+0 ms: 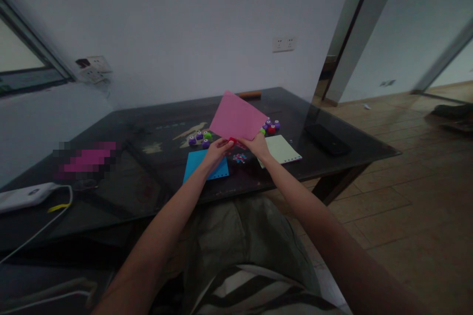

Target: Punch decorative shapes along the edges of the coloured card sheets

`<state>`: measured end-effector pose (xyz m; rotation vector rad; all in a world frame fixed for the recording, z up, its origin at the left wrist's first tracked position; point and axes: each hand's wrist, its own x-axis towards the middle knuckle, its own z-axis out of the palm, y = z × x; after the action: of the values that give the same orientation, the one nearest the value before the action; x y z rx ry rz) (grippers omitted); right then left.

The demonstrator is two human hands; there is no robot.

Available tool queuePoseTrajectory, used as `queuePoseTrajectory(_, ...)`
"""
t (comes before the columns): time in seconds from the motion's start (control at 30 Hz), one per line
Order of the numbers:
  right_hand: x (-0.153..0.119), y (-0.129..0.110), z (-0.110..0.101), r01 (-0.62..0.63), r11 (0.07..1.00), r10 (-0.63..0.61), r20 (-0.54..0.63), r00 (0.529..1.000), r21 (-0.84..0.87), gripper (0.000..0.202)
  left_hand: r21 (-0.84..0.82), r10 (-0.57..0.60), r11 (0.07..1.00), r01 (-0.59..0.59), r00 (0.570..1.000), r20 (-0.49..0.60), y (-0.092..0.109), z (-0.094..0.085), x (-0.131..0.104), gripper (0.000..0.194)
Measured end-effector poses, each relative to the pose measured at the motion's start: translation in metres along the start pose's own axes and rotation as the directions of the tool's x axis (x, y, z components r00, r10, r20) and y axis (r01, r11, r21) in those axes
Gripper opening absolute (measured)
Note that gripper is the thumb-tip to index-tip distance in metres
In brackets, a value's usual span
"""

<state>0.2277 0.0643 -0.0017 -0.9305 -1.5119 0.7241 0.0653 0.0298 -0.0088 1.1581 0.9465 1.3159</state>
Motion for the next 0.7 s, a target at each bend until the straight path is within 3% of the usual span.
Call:
queuePoseTrajectory(0.2,0.0013,0.0033,-0.0004,0.004,0.999,-0.003,0.008,1.0,-0.043,0.037,0.04,-0.008,0.999,0.01,0.998,-0.06,0.0031,0.0008,-0.0013,0.032)
queuePoseTrajectory(0.7,0.0001,-0.001,-0.0024,-0.003,0.999,0.004,0.032,0.999,-0.04,0.034,-0.064,-0.003,0.998,0.004,1.0,0.014,-0.0017,-0.0026,0.0015,0.028)
